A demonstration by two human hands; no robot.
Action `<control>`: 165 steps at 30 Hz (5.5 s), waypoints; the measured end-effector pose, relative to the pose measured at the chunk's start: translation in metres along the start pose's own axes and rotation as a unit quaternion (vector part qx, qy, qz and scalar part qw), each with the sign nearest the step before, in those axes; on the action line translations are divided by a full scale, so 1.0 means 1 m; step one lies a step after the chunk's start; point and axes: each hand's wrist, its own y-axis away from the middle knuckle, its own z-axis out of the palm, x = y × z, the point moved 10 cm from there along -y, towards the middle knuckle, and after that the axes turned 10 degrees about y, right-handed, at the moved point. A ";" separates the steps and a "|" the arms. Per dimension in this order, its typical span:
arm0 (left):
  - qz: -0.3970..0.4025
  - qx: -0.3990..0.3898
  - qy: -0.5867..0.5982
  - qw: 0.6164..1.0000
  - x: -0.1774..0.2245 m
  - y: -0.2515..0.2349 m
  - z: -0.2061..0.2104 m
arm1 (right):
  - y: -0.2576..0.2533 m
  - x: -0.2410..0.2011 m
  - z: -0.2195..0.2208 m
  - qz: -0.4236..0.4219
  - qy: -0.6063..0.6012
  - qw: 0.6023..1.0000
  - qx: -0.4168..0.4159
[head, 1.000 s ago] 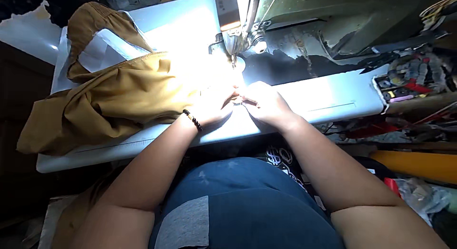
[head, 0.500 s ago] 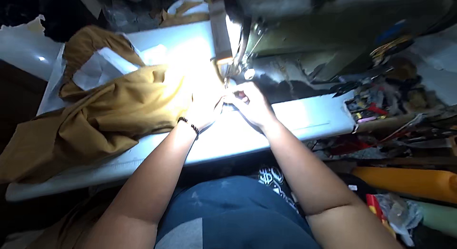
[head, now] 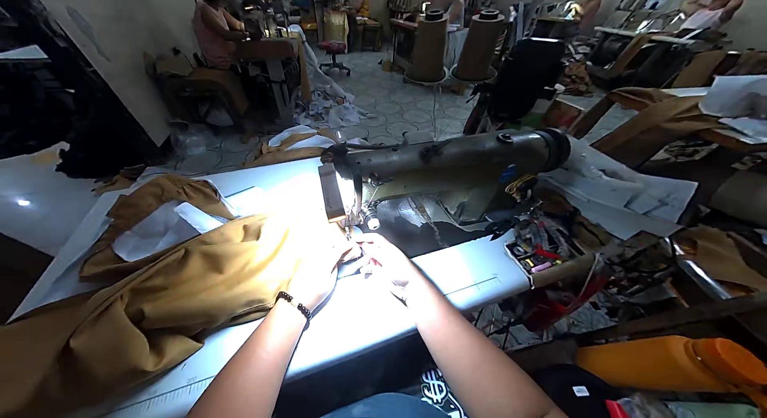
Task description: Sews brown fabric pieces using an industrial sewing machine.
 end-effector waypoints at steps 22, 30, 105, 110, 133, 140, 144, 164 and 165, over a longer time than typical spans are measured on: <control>0.038 0.027 -0.044 0.998 0.010 0.004 -0.004 | -0.004 0.008 0.006 -0.013 0.024 0.997 -0.078; -0.107 0.031 -0.204 0.973 0.000 0.069 -0.099 | 0.000 0.003 0.005 -0.004 0.041 0.996 -0.080; -0.043 -0.179 -0.050 0.982 -0.018 -0.001 0.020 | 0.026 -0.018 0.019 -0.357 0.497 0.791 0.014; -0.020 -0.146 -0.041 0.988 -0.017 -0.002 0.016 | 0.027 -0.020 0.018 -0.358 0.498 0.790 0.012; -0.073 -0.075 -0.019 0.994 -0.029 -0.029 0.006 | 0.071 -0.113 -0.090 -0.397 0.446 0.772 0.220; -0.101 -0.088 -0.051 0.990 -0.047 -0.030 0.010 | 0.111 -0.231 -0.358 -0.219 0.354 0.703 0.577; -0.105 -0.067 -0.053 0.991 -0.055 -0.028 0.014 | 0.052 -0.186 -0.423 0.058 0.425 0.742 0.514; -0.129 -0.157 -0.094 0.975 -0.027 -0.051 0.002 | 0.085 -0.133 -0.425 -0.005 0.338 0.746 0.573; -0.162 -0.151 -0.089 0.971 -0.044 -0.047 0.004 | 0.085 -0.131 -0.419 -0.010 0.342 0.730 0.592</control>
